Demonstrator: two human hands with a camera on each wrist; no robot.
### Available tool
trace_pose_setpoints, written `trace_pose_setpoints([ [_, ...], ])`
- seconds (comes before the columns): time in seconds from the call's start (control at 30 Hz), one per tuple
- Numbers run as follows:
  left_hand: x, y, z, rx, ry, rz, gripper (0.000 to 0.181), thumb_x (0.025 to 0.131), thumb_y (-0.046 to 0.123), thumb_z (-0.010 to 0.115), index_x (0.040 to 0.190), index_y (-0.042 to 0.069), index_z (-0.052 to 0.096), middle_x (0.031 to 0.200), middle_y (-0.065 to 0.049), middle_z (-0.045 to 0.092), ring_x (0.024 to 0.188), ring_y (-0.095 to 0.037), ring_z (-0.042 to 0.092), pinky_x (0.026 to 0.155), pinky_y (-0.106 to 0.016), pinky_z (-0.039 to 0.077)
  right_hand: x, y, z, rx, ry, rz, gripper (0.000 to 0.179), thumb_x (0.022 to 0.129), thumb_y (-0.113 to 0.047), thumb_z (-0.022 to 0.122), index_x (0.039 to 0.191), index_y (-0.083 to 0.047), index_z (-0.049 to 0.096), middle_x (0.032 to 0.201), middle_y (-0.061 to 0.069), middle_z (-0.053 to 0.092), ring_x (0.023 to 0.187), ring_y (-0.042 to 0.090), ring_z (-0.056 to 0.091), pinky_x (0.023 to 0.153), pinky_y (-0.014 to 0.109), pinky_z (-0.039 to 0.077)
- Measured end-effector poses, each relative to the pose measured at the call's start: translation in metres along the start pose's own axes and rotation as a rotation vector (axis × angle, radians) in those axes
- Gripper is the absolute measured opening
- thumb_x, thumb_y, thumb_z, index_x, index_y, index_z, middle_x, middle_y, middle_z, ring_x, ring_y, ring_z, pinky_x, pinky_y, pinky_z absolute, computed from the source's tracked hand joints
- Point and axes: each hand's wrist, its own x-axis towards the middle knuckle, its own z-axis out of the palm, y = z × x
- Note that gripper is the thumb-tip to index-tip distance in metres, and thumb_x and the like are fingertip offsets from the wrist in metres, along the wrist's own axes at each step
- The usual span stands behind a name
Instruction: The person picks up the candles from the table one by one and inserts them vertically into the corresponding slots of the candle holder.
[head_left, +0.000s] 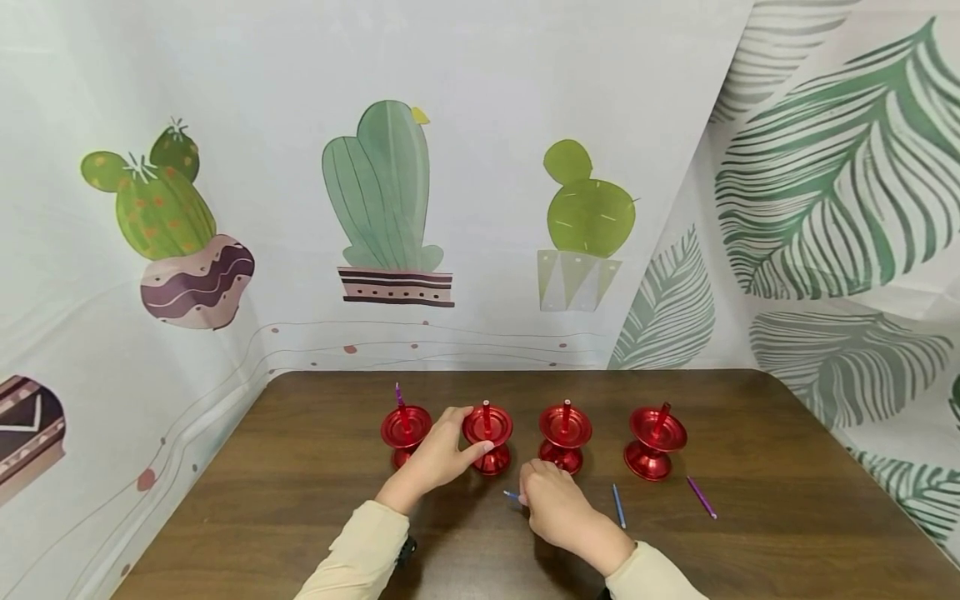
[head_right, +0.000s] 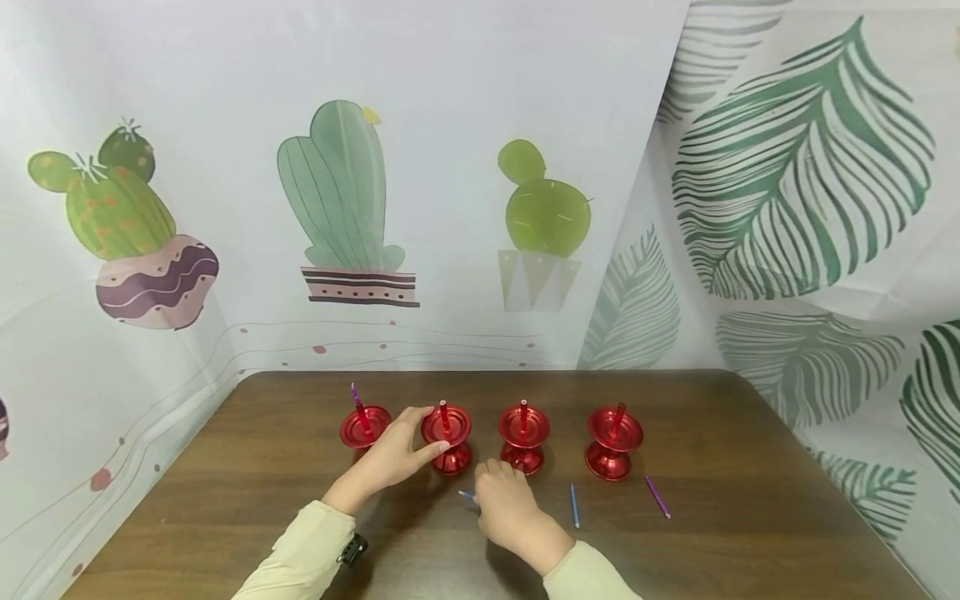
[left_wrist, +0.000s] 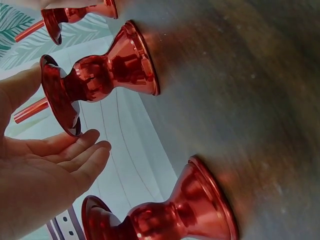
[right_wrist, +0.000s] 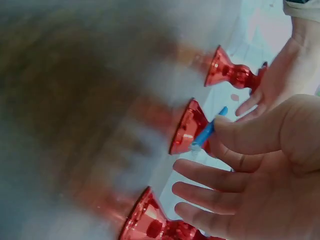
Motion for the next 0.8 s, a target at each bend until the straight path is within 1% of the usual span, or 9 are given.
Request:
trace_pose_setpoints([
  [0.1,0.001,0.001,0.0,0.0,0.002,-0.002,0.062,0.088,0.024,0.071,0.131,-0.013,0.045,0.124,-0.023,0.053,0.115,-0.034,0.055,0.097,-0.046,0.046,0.002,0.001,-0.005,0.064,0.025,-0.001,0.027,0.08,0.005,0.071,0.075,-0.01,0.049,0.074,-0.003,0.043,0.07,0.014,0.044,0.06,0.03,0.039],
  [0.2,0.001,0.0,0.0,-0.002,0.003,-0.002,0.062,0.088,0.024,0.071,0.132,-0.013,0.044,0.124,-0.024,0.053,0.115,-0.033,0.055,0.096,-0.045,0.046,0.005,0.0,-0.009,0.115,0.066,0.007,0.021,0.085,0.0,0.068,0.079,-0.008,0.051,0.076,-0.002,0.046,0.071,0.014,0.046,0.061,0.03,0.041],
  [0.27,0.001,0.0,0.001,-0.006,0.001,-0.003,0.063,0.088,0.024,0.071,0.132,-0.013,0.044,0.125,-0.024,0.052,0.115,-0.033,0.055,0.096,-0.045,0.047,0.007,0.0,-0.011,0.151,0.115,0.006,0.019,0.086,0.001,0.067,0.081,-0.008,0.051,0.084,0.003,0.055,0.077,0.018,0.052,0.066,0.032,0.048],
  [0.33,0.0,0.0,0.001,-0.006,-0.001,0.0,0.064,0.088,0.024,0.071,0.132,-0.013,0.044,0.125,-0.024,0.052,0.114,-0.033,0.056,0.096,-0.045,0.047,0.01,-0.001,-0.013,0.195,0.161,0.009,0.018,0.087,0.003,0.065,0.083,-0.008,0.051,0.096,0.01,0.06,0.087,0.024,0.058,0.074,0.036,0.052],
  [0.43,0.0,0.0,0.002,0.006,0.008,0.018,0.063,0.087,0.023,0.072,0.13,-0.015,0.045,0.123,-0.024,0.053,0.112,-0.034,0.056,0.095,-0.046,0.048,0.015,-0.001,-0.013,0.274,0.229,0.007,0.018,0.088,0.004,0.063,0.084,-0.009,0.051,0.113,0.02,0.06,0.104,0.034,0.059,0.085,0.045,0.052],
  [0.5,0.0,0.0,0.002,0.007,0.014,0.023,0.063,0.087,0.022,0.072,0.13,-0.015,0.045,0.123,-0.024,0.053,0.112,-0.034,0.057,0.095,-0.046,0.048,0.019,0.0,-0.014,0.337,0.255,0.018,0.017,0.09,0.003,0.061,0.085,-0.009,0.051,0.114,0.021,0.059,0.108,0.036,0.058,0.088,0.047,0.05],
  [0.6,0.0,0.0,0.002,0.007,0.018,0.023,0.062,0.087,0.022,0.072,0.129,-0.015,0.045,0.122,-0.025,0.053,0.111,-0.034,0.057,0.095,-0.046,0.048,0.026,-0.001,-0.015,0.426,0.295,0.037,0.015,0.09,0.004,0.06,0.086,-0.008,0.051,0.114,0.021,0.059,0.11,0.036,0.058,0.092,0.05,0.048],
  [0.7,0.0,0.0,0.002,0.0,0.015,0.011,0.062,0.088,0.022,0.072,0.13,-0.014,0.045,0.122,-0.024,0.053,0.112,-0.033,0.057,0.095,-0.046,0.048,0.033,-0.001,-0.016,0.489,0.337,0.057,0.014,0.089,0.003,0.061,0.087,-0.007,0.052,0.114,0.02,0.061,0.109,0.036,0.059,0.093,0.052,0.046],
  [0.8,0.0,-0.001,0.002,0.001,0.015,0.016,0.062,0.088,0.022,0.072,0.13,-0.014,0.045,0.122,-0.024,0.053,0.111,-0.033,0.057,0.094,-0.046,0.048,0.04,-0.001,-0.016,0.545,0.366,0.082,0.014,0.089,0.003,0.062,0.086,-0.007,0.052,0.114,0.018,0.062,0.108,0.035,0.06,0.092,0.051,0.047],
])
